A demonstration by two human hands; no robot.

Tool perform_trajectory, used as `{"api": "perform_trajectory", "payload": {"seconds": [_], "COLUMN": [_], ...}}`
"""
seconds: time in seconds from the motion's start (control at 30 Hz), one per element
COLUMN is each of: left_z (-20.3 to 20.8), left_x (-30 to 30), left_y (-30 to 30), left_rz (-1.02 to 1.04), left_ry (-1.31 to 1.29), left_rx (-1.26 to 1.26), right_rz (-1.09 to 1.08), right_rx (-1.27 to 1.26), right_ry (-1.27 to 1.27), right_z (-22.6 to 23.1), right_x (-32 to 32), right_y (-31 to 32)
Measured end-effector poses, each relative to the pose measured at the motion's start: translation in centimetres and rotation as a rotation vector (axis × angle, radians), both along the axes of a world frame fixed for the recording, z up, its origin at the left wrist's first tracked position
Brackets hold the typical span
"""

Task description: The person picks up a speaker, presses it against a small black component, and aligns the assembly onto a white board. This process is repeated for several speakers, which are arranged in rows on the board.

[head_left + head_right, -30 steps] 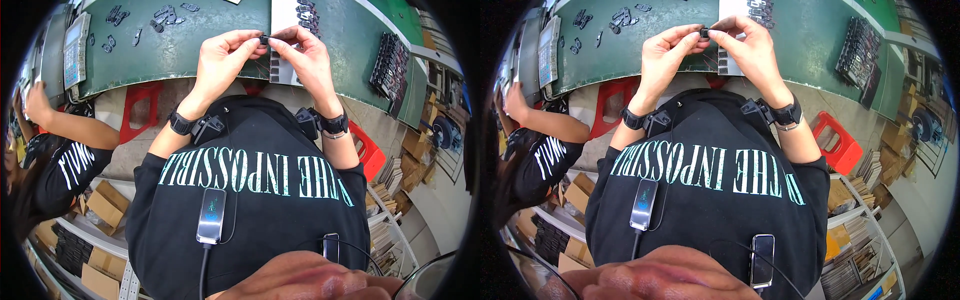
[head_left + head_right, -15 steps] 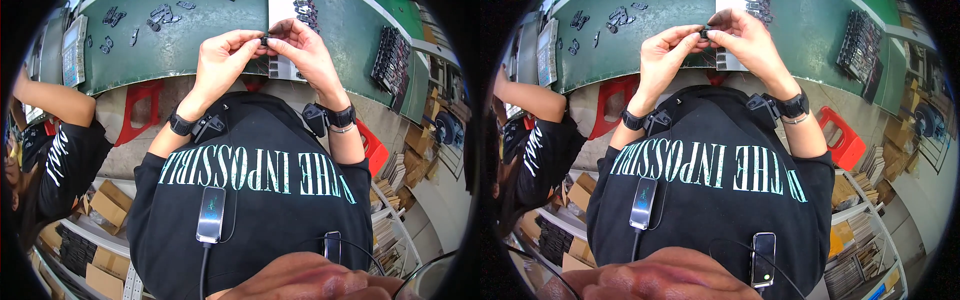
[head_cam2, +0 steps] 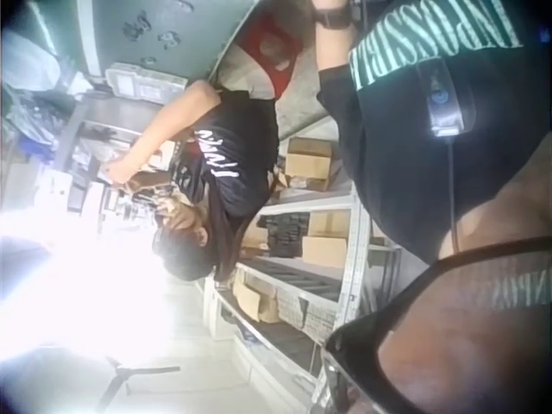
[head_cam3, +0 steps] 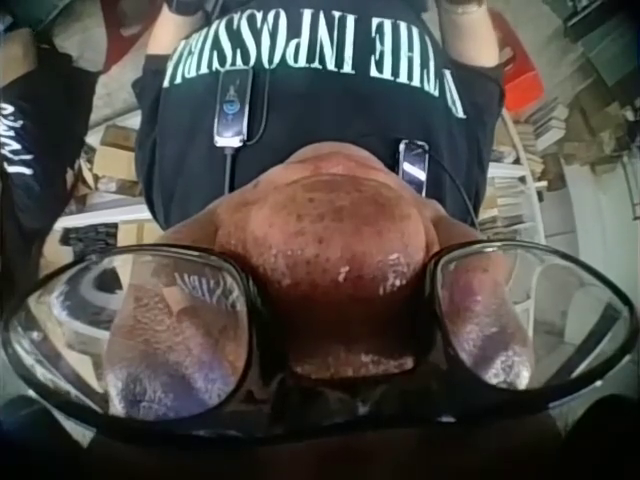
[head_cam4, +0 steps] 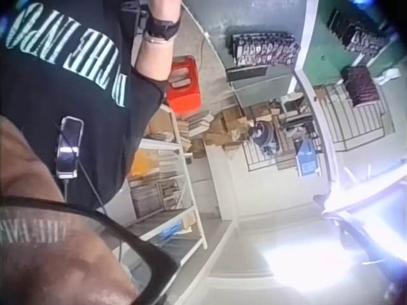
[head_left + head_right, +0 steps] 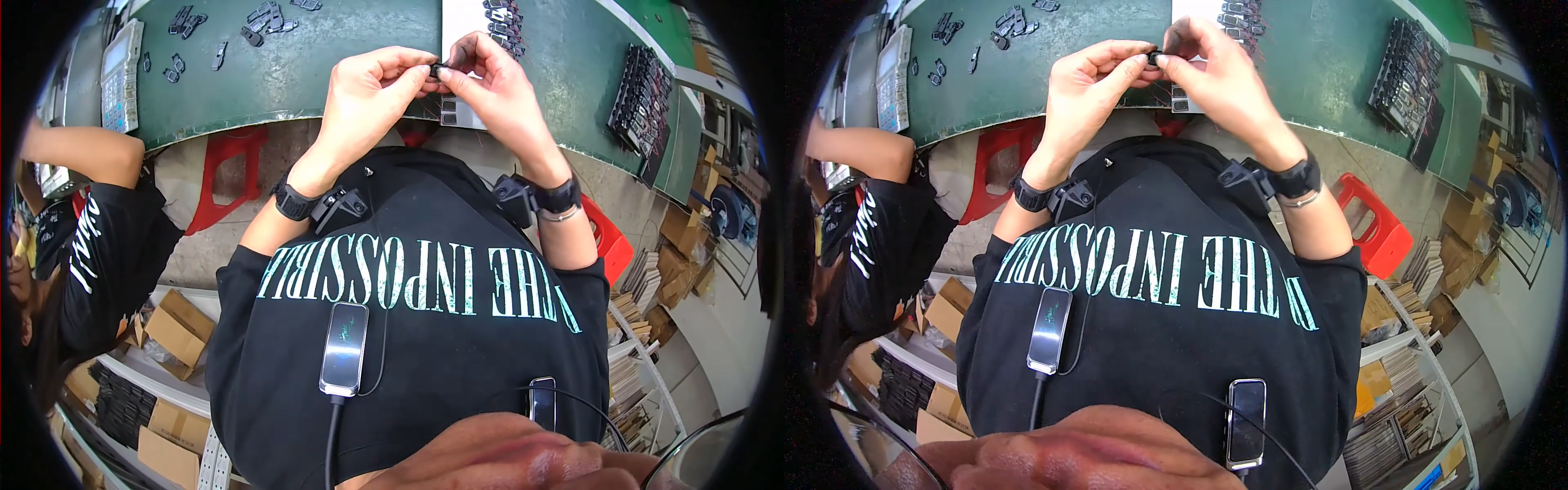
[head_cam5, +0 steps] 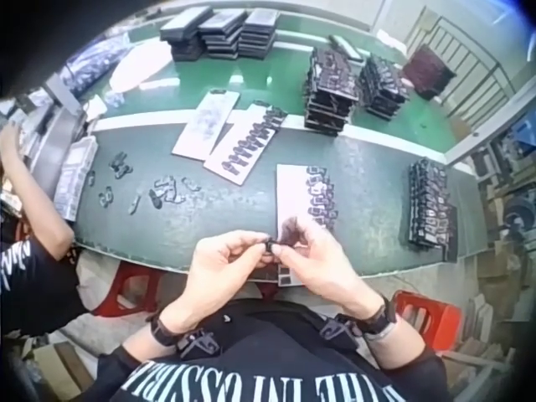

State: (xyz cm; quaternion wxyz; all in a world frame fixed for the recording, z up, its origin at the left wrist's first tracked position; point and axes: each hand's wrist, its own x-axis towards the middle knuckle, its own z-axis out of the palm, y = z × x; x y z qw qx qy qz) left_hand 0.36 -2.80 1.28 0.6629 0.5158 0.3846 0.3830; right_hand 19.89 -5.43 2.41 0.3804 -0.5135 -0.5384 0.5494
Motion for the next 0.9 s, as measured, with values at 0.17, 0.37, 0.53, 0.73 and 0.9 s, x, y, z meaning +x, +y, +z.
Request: {"api": "perform_trajectory", "payload": {"seconds": [0.17, 0.37, 0.53, 0.73, 0.9], "left_z": [0.2, 0.1, -2.7, -2.6, -1.6], "left_x": [-0.9, -1.6, 1.0, 5.2, 6.5], "left_y": [1.2, 4.5, 7.9, 11.5, 13.0], "left_rz": [-0.089, 0.007, 0.082, 0.11, 0.01], "left_ry": [0.044, 0.08, -0.008, 0.26, 0.39], "left_rx": [-0.005, 0.078, 0.101, 0.188, -0.057], "right_rz": [-0.009, -0.101, 0.124, 0.241, 0.24], "right_rx": [0.026, 0.195, 0.666, 0.628, 0.657], "right_ry": [-0.087, -0.329, -0.832, -0.847, -0.828], "right_z": [0.5, 2.5, -0.2, 0.5, 0.6], "right_x": [0.1, 1.8, 3.2, 2.4, 2.2], "right_y": [0.3, 1.2, 1.5, 0.9, 0.8]}}
